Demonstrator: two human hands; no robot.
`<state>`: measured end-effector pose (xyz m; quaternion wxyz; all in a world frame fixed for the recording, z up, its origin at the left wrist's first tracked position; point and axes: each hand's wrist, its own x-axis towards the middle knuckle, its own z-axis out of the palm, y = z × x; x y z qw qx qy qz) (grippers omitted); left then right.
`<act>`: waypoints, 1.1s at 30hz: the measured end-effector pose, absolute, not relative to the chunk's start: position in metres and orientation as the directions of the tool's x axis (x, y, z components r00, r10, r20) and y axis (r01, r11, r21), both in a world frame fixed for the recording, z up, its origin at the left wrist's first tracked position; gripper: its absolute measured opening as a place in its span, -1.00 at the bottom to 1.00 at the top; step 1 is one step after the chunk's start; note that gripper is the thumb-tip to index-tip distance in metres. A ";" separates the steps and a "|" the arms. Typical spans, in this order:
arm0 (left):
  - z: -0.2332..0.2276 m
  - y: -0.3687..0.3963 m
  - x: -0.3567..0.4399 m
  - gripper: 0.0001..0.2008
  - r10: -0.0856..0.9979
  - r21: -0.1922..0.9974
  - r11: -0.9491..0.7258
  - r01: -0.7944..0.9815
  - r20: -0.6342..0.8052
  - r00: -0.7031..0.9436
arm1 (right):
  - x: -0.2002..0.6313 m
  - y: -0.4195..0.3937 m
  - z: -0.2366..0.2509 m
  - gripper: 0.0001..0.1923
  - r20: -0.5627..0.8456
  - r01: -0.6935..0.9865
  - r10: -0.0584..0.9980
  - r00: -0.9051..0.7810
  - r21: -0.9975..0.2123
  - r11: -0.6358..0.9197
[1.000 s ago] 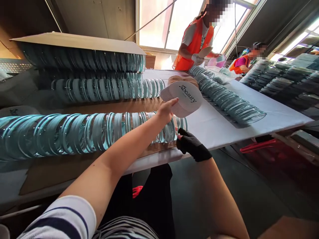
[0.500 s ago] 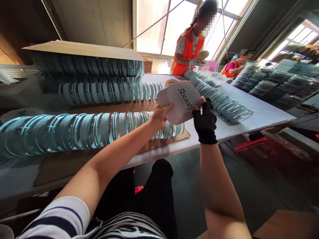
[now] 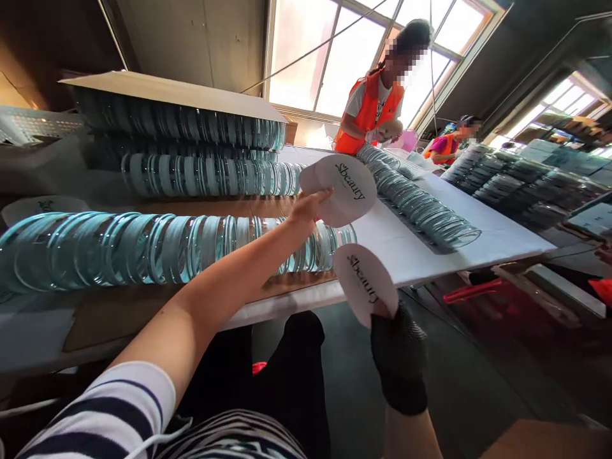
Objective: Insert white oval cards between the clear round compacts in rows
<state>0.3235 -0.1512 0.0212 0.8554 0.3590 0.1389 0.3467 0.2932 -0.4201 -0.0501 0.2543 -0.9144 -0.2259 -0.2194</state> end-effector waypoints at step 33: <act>-0.007 -0.135 0.329 -0.68 0.694 0.464 0.688 -0.558 -0.198 0.692 | 0.347 -0.305 -0.072 -0.66 0.020 0.578 0.718 0.696 -0.609 -0.543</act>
